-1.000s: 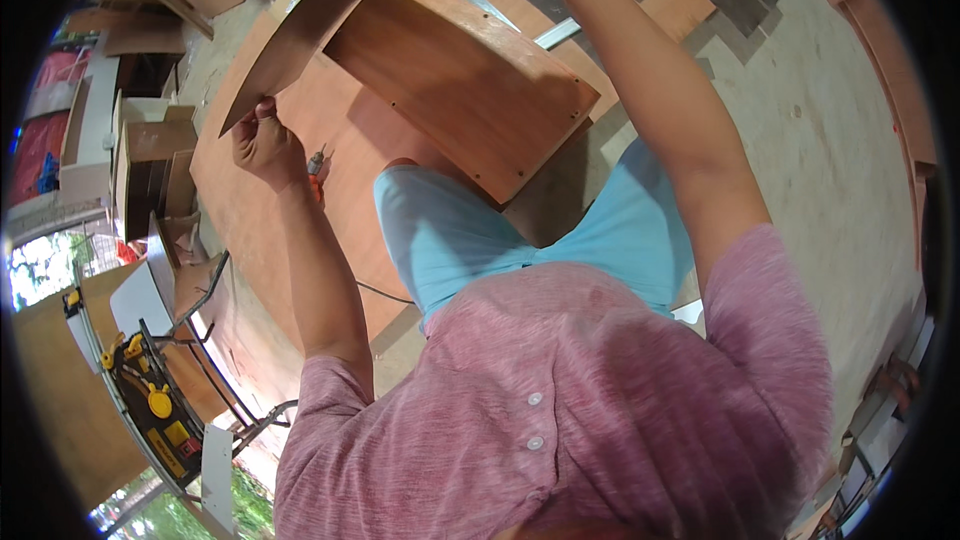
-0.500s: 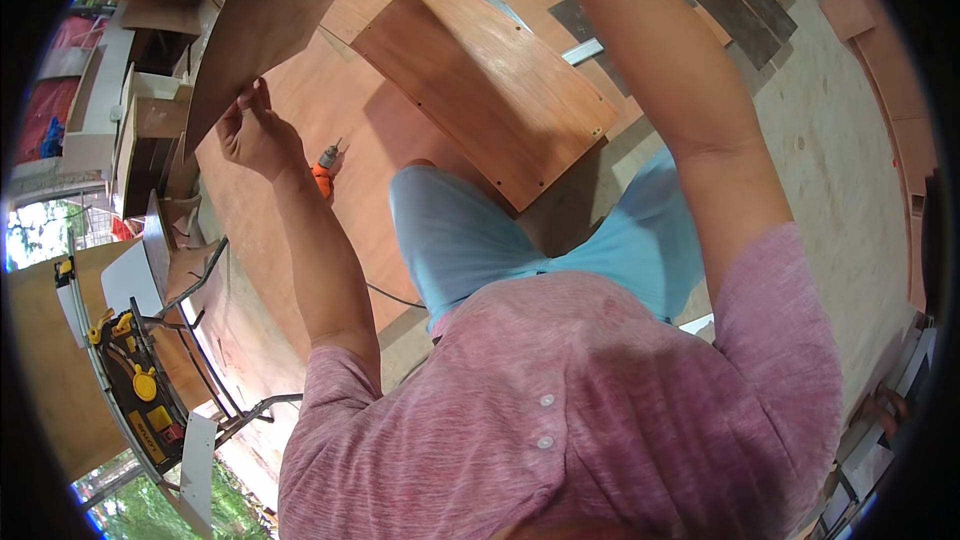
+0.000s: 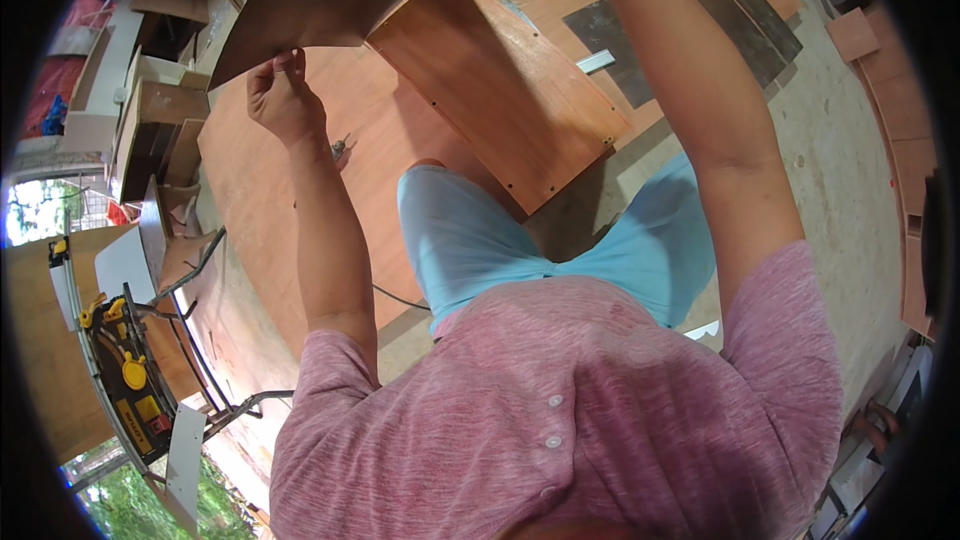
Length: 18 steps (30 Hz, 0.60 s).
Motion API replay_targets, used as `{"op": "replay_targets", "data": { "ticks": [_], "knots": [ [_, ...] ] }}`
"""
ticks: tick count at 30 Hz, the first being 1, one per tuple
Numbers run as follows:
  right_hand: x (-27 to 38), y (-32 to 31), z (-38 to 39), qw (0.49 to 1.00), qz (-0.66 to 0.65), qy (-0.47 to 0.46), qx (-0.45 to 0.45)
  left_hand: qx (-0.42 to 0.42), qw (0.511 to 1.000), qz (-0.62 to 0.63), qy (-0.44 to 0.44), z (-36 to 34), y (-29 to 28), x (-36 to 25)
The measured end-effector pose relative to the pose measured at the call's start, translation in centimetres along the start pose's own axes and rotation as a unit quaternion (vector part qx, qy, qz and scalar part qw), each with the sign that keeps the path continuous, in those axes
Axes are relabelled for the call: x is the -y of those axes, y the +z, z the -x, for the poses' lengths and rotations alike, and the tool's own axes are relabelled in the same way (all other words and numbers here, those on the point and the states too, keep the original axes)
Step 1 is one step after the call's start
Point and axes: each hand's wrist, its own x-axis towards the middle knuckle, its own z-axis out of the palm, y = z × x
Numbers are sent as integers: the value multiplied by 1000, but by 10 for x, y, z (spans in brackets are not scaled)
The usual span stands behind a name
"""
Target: The person places a white board on a wooden surface, aligns it, and uses a utility knife to trim the edges. The person repeatedly cuts along the sides of the board to remove excess material.
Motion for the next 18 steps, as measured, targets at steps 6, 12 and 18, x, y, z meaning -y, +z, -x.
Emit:
{"op": "replay_targets", "data": {
  "ticks": [6, 12, 18],
  "knots": [
    [3, -7, 7, 999, 51, -7, -10, 22, 1000, 14, -4, 5, -1, 5],
    [2, -17, 10, 999, 29, 25, -18, 35, 999, 13, -10, 12, 2, 10],
    [-1, -28, 16, 998, 24, 36, -36, 32, 999, 6, -11, 19, 13, 10]
  ]
}}
